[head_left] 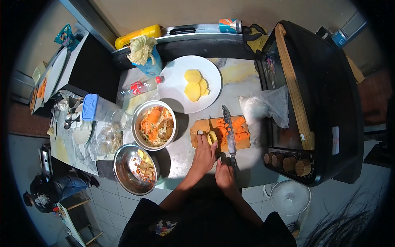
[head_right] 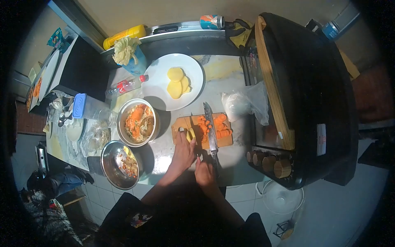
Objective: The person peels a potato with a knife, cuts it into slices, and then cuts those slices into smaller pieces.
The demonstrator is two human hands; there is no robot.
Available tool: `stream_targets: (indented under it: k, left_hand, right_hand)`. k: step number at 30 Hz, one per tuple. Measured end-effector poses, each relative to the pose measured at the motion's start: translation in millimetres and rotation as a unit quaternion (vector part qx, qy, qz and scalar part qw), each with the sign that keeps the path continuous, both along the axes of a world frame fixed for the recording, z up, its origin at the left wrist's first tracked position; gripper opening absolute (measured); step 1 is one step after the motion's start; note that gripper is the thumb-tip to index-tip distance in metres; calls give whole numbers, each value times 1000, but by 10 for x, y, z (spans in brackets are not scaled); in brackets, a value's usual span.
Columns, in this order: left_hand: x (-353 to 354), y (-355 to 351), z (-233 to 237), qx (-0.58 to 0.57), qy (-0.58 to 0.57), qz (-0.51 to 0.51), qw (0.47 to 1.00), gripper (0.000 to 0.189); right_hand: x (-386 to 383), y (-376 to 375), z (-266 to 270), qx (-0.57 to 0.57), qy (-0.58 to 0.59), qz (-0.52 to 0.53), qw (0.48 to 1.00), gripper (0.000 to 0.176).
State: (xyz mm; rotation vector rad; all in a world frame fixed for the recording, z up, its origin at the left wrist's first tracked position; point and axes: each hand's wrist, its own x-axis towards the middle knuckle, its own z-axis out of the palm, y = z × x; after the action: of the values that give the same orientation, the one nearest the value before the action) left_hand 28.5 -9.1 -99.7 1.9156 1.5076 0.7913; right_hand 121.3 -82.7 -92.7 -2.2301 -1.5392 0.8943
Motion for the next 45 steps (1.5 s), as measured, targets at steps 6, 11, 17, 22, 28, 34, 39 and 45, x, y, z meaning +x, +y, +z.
stream_targets:
  k: [6,11,17,22,28,34,39,45]
  left_hand:
    - [-5,-16,-22,-36,-18,4,999,35]
    - [-5,-13,48,-79,-42,9,996,40]
    - [-11,-34,52,-104,-41,8,994,41]
    - [-12,-21,-10,2,-8,-2,1000,41]
    - [-17,-39,-39,-19,-9,1,1000,41]
    - [-25,-24,-99,-1,-9,1,1000,47]
    - [1,-74,-18,-54,-24,12,998,49]
    - [-13,-50,-46,-29,-12,6,999,51]
  right_hand:
    - [-9,37,-122,19,14,6,1000,43]
    - [-14,5,-18,-31,6,-14,999,51]
    - [12,54,-139,34,5,45,998,46]
    - [-14,-37,-128,4,-8,-2,1000,47]
    - [-18,79,-129,46,-1,28,999,49]
    - [1,3,-85,17,15,26,999,46]
    - [6,33,-166,29,27,32,999,46]
    - [17,102,-145,22,50,34,998,46]
